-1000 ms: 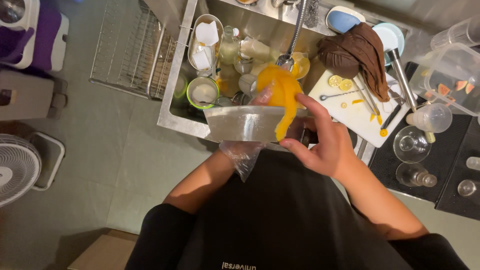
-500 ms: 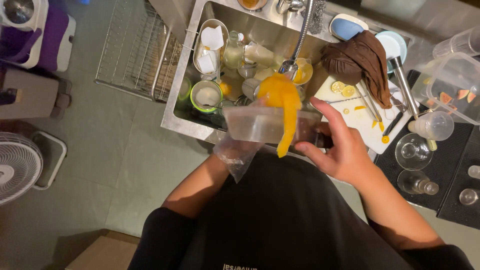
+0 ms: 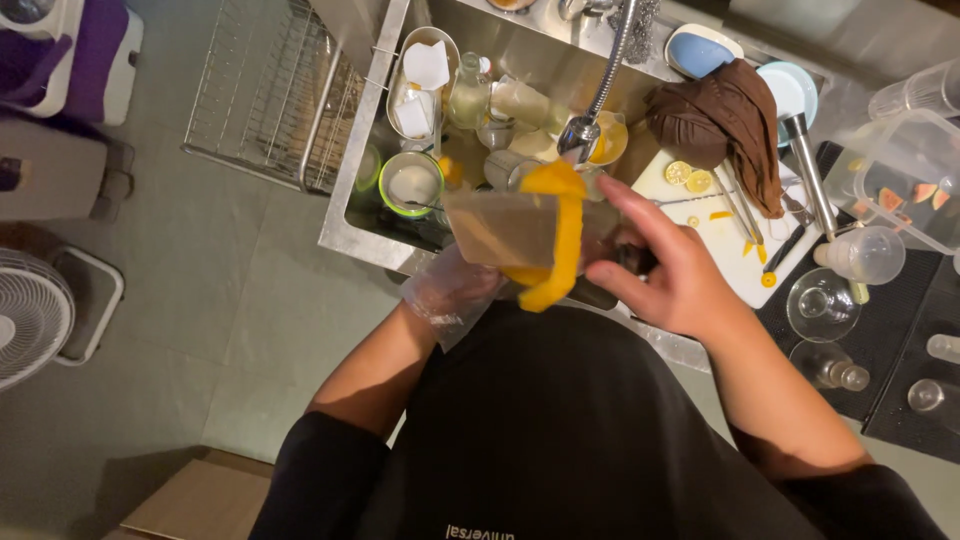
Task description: Slicing mangoes into pieces at a kitchen prep station.
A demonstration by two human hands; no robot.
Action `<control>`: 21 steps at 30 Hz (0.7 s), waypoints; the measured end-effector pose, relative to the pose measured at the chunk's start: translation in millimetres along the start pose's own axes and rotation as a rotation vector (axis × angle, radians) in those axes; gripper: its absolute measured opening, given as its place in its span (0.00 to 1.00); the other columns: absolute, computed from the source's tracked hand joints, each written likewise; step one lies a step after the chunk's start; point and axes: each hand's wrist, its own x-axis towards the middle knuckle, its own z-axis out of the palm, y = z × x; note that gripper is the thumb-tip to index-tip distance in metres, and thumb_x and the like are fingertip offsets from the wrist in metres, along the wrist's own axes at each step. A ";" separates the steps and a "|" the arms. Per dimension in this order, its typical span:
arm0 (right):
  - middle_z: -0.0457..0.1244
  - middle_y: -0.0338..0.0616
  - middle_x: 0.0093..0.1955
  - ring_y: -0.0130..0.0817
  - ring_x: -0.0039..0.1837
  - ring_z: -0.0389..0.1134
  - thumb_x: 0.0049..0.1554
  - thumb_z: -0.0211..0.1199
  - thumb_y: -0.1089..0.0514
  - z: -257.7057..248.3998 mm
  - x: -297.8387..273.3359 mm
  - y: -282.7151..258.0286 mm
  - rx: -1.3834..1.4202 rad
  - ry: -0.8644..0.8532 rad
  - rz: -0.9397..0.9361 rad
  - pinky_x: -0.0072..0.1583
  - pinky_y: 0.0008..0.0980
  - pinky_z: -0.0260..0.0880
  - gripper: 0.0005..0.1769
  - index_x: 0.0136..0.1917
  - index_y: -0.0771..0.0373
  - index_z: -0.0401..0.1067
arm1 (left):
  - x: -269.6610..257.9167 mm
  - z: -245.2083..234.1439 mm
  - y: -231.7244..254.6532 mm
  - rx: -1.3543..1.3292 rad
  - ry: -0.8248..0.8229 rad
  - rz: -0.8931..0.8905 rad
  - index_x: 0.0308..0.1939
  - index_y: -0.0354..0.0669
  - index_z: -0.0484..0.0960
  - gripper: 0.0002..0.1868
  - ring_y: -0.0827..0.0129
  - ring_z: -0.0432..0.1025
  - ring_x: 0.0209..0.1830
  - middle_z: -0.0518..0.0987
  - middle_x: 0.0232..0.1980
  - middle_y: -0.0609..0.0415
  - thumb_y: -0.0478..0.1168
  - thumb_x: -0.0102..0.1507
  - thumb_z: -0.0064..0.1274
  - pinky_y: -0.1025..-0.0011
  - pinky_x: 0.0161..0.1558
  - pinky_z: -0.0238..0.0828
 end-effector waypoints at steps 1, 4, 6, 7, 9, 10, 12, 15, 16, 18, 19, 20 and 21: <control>0.59 0.56 0.78 0.37 0.61 0.71 0.54 0.74 0.57 1.2 6.7 0.3 0.001 -0.002 0.000 0.61 0.33 0.69 0.45 0.79 0.62 0.55 | 3.4 5.6 5.4 -0.001 0.002 0.000 0.75 0.38 0.63 0.26 0.66 0.68 0.72 0.71 0.73 0.52 0.45 0.75 0.47 0.65 0.74 0.65; 0.64 0.52 0.75 0.33 0.55 0.71 0.57 0.70 0.59 4.3 27.8 5.1 -0.017 -0.027 0.100 0.58 0.30 0.70 0.38 0.78 0.61 0.61 | 7.6 23.3 29.9 0.009 0.055 -0.155 0.74 0.31 0.66 0.27 0.63 0.69 0.67 0.74 0.69 0.47 0.42 0.74 0.49 0.63 0.68 0.67; 0.66 0.52 0.74 0.33 0.59 0.70 0.64 0.65 0.57 6.9 40.6 13.5 0.045 0.007 0.135 0.62 0.30 0.68 0.31 0.79 0.59 0.63 | -1.6 39.0 54.7 -0.250 0.178 -0.170 0.75 0.34 0.63 0.30 0.64 0.71 0.67 0.74 0.69 0.49 0.47 0.73 0.42 0.66 0.69 0.69; 0.66 0.52 0.74 0.33 0.59 0.70 0.64 0.65 0.57 8.0 52.4 12.7 0.049 -0.002 0.136 0.62 0.30 0.68 0.31 0.79 0.59 0.63 | -7.7 39.8 59.4 -0.254 0.187 -0.169 0.75 0.34 0.63 0.30 0.64 0.71 0.67 0.74 0.69 0.49 0.47 0.73 0.42 0.66 0.69 0.69; 0.66 0.55 0.70 0.42 0.66 0.71 0.67 0.63 0.56 11.6 78.4 11.3 -0.069 -0.007 0.046 0.64 0.38 0.69 0.29 0.79 0.56 0.64 | -19.7 39.7 70.7 -0.335 0.309 -0.019 0.73 0.33 0.64 0.34 0.52 0.76 0.58 0.78 0.62 0.39 0.56 0.73 0.40 0.58 0.59 0.75; 0.66 0.55 0.70 0.42 0.66 0.71 0.67 0.63 0.56 16.6 91.4 12.7 -0.063 -0.017 0.042 0.64 0.38 0.69 0.29 0.79 0.56 0.64 | -25.1 29.1 63.9 -0.335 0.320 -0.014 0.73 0.33 0.64 0.34 0.52 0.76 0.58 0.78 0.62 0.39 0.56 0.73 0.40 0.58 0.59 0.75; 0.69 0.55 0.46 0.48 0.46 0.68 0.66 0.64 0.53 26.9 117.1 14.5 -0.299 -0.035 0.216 0.54 0.42 0.68 0.25 0.76 0.46 0.71 | -36.3 8.4 49.7 -0.557 0.389 0.092 0.76 0.34 0.64 0.37 0.48 0.74 0.57 0.77 0.59 0.36 0.58 0.73 0.41 0.51 0.54 0.76; 0.65 0.56 0.40 0.51 0.44 0.67 0.65 0.64 0.61 56.4 144.3 55.2 -0.433 0.026 -0.050 0.47 0.45 0.66 0.22 0.71 0.47 0.76 | -47.7 10.6 55.2 -0.651 0.381 0.170 0.76 0.34 0.65 0.39 0.49 0.74 0.58 0.77 0.60 0.35 0.60 0.71 0.41 0.53 0.56 0.75; 0.65 0.56 0.40 0.51 0.44 0.67 0.65 0.64 0.61 65.6 153.4 71.0 -0.430 0.018 -0.055 0.47 0.45 0.66 0.22 0.71 0.47 0.76 | -47.7 13.7 60.6 -0.652 0.388 0.177 0.76 0.34 0.65 0.39 0.49 0.74 0.58 0.77 0.60 0.35 0.60 0.71 0.41 0.53 0.56 0.75; 0.70 0.52 0.47 0.51 0.43 0.63 0.58 0.57 0.69 83.7 171.1 102.6 -0.388 -0.071 -0.307 0.49 0.42 0.67 0.31 0.70 0.47 0.76 | -46.8 20.0 71.3 -0.682 0.542 0.149 0.72 0.37 0.66 0.37 0.48 0.73 0.59 0.76 0.63 0.39 0.58 0.66 0.41 0.54 0.55 0.74; 0.70 0.52 0.47 0.51 0.43 0.63 0.58 0.57 0.69 89.1 175.0 105.3 -0.385 -0.075 -0.311 0.49 0.42 0.67 0.31 0.70 0.47 0.76 | -47.6 18.8 69.7 -0.683 0.546 0.155 0.72 0.37 0.66 0.37 0.48 0.73 0.59 0.76 0.63 0.39 0.58 0.66 0.41 0.54 0.55 0.74; 0.66 0.55 0.41 0.51 0.41 0.63 0.59 0.55 0.70 93.4 178.8 108.5 -0.311 -0.157 -0.169 0.48 0.42 0.66 0.30 0.69 0.47 0.77 | -47.1 17.0 68.3 -0.686 0.552 0.183 0.71 0.37 0.66 0.37 0.49 0.73 0.60 0.76 0.63 0.39 0.58 0.65 0.42 0.54 0.56 0.74; 0.62 0.58 0.36 0.51 0.38 0.63 0.59 0.53 0.71 97.2 182.7 112.2 -0.236 -0.240 -0.028 0.46 0.42 0.64 0.30 0.68 0.47 0.78 | -46.0 15.3 66.7 -0.690 0.557 0.211 0.71 0.36 0.67 0.37 0.49 0.73 0.60 0.75 0.64 0.39 0.58 0.65 0.43 0.54 0.57 0.74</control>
